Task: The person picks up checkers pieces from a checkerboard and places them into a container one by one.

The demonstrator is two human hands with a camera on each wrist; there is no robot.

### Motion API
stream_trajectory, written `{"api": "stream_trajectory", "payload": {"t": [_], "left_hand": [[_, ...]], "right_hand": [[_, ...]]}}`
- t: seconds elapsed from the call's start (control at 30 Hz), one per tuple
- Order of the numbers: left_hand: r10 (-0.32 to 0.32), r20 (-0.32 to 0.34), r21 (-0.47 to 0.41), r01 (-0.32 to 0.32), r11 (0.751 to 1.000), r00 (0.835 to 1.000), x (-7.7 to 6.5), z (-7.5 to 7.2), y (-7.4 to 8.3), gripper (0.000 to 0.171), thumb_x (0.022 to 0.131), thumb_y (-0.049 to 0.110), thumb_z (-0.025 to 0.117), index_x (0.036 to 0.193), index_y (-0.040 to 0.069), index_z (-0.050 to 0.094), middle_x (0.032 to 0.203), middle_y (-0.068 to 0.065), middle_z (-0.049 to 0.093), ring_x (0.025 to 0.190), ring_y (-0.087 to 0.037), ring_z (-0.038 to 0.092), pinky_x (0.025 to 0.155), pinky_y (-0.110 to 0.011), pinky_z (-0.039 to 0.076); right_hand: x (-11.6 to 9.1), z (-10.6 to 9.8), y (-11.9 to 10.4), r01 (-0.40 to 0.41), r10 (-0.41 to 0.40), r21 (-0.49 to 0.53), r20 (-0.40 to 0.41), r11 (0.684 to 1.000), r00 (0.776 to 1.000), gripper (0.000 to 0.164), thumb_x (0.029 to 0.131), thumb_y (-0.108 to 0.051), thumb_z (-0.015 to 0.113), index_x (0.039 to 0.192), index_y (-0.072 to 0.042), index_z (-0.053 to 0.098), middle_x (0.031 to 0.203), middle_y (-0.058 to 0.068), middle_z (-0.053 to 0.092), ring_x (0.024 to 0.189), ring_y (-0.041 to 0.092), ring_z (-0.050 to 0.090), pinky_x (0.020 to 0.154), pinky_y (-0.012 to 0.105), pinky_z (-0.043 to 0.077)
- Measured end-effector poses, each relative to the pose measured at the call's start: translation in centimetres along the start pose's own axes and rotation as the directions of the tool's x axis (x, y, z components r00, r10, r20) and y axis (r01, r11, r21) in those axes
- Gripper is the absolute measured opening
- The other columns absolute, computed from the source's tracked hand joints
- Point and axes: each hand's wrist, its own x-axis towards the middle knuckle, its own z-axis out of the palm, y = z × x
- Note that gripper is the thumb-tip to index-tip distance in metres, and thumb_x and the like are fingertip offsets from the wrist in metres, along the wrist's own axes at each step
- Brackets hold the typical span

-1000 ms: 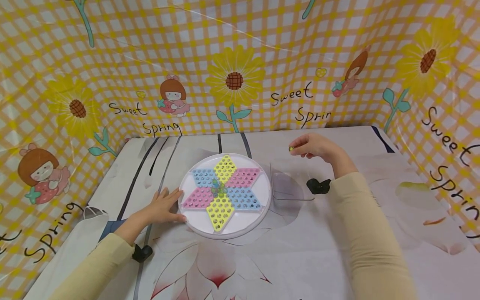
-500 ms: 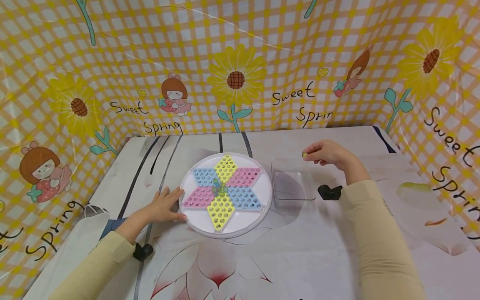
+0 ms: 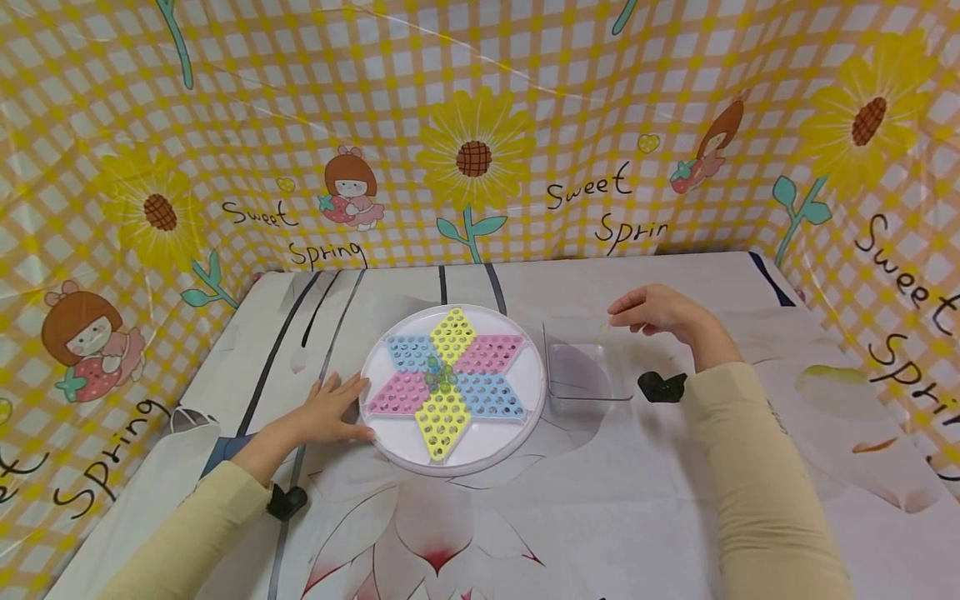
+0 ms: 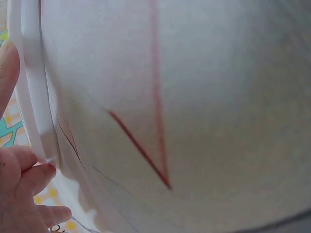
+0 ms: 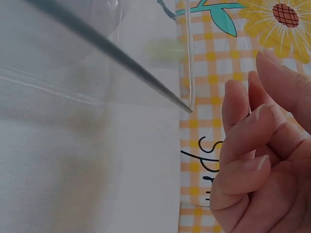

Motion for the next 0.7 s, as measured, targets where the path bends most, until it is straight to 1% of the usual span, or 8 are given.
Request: {"api": "stream_trajectory", "payload": {"t": [0.1, 0.3, 0.37, 0.53, 0.6, 0.7], "left_hand": [[0.003, -0.002, -0.002, -0.003, 1.000, 1.000, 0.0, 0.0, 0.0, 0.093, 0.077, 0.052, 0.065, 0.143, 0.002, 0.025, 0.150, -0.021, 0.018, 0.133, -0.052, 0.005, 0.105, -0.063, 0.000], [0.007, -0.002, 0.001, -0.007, 1.000, 1.000, 0.0, 0.0, -0.1, 0.092, 0.077, 0.052, 0.065, 0.143, 0.002, 0.025, 0.150, -0.021, 0.018, 0.133, -0.052, 0.005, 0.105, -0.063, 0.000], [0.007, -0.003, 0.004, -0.007, 1.000, 1.000, 0.1, 0.1, -0.2, 0.092, 0.077, 0.052, 0.065, 0.143, 0.002, 0.025, 0.150, -0.020, 0.018, 0.133, -0.052, 0.005, 0.105, -0.063, 0.000], [0.006, -0.006, 0.008, -0.006, 1.000, 1.000, 0.1, 0.1, -0.2, 0.092, 0.076, 0.052, 0.065, 0.143, 0.002, 0.026, 0.150, -0.020, 0.019, 0.133, -0.052, 0.006, 0.105, -0.064, 0.000], [0.004, -0.005, 0.009, -0.004, 1.000, 1.000, 0.1, 0.1, -0.2, 0.092, 0.076, 0.053, 0.065, 0.143, 0.003, 0.026, 0.150, -0.020, 0.019, 0.133, -0.052, 0.006, 0.105, -0.063, 0.001], [0.000, -0.002, 0.010, 0.000, 1.000, 1.000, 0.1, 0.1, -0.2, 0.093, 0.076, 0.054, 0.065, 0.143, 0.003, 0.026, 0.150, -0.020, 0.018, 0.133, -0.052, 0.006, 0.106, -0.063, 0.000]], "right_hand": [[0.1, 0.0, 0.1, 0.004, -0.004, -0.002, -0.007, 1.000, 1.000, 0.038, 0.085, -0.030, 0.064, 0.112, -0.003, 0.060, 0.086, -0.008, 0.058, 0.074, 0.013, 0.050, 0.070, 0.030, 0.043], [0.2, -0.1, -0.2, 0.007, -0.007, -0.001, -0.027, 1.000, 1.000, 0.043, 0.083, -0.036, 0.066, 0.112, -0.004, 0.060, 0.088, -0.006, 0.059, 0.074, 0.013, 0.050, 0.069, 0.028, 0.042], [0.2, -0.1, -0.5, 0.012, -0.013, -0.009, -0.032, 1.000, 0.999, 0.043, 0.084, -0.036, 0.064, 0.113, -0.003, 0.059, 0.090, -0.006, 0.059, 0.076, 0.014, 0.050, 0.069, 0.029, 0.042], [0.3, 0.0, -1.7, 0.040, -0.041, -0.025, -0.040, 0.999, 0.998, 0.047, 0.087, -0.036, 0.061, 0.119, -0.001, 0.056, 0.095, -0.007, 0.058, 0.081, 0.015, 0.050, 0.072, 0.030, 0.044], [0.3, 0.2, -2.4, 0.051, -0.052, -0.012, -0.043, 0.999, 0.998, 0.049, 0.086, -0.036, 0.062, 0.120, -0.001, 0.055, 0.096, -0.007, 0.058, 0.083, 0.015, 0.050, 0.074, 0.031, 0.044], [0.4, 0.9, -3.6, 0.069, -0.068, 0.012, -0.044, 0.998, 0.997, 0.047, 0.087, -0.033, 0.062, 0.120, -0.001, 0.054, 0.097, -0.006, 0.058, 0.086, 0.017, 0.051, 0.076, 0.032, 0.045]]}}
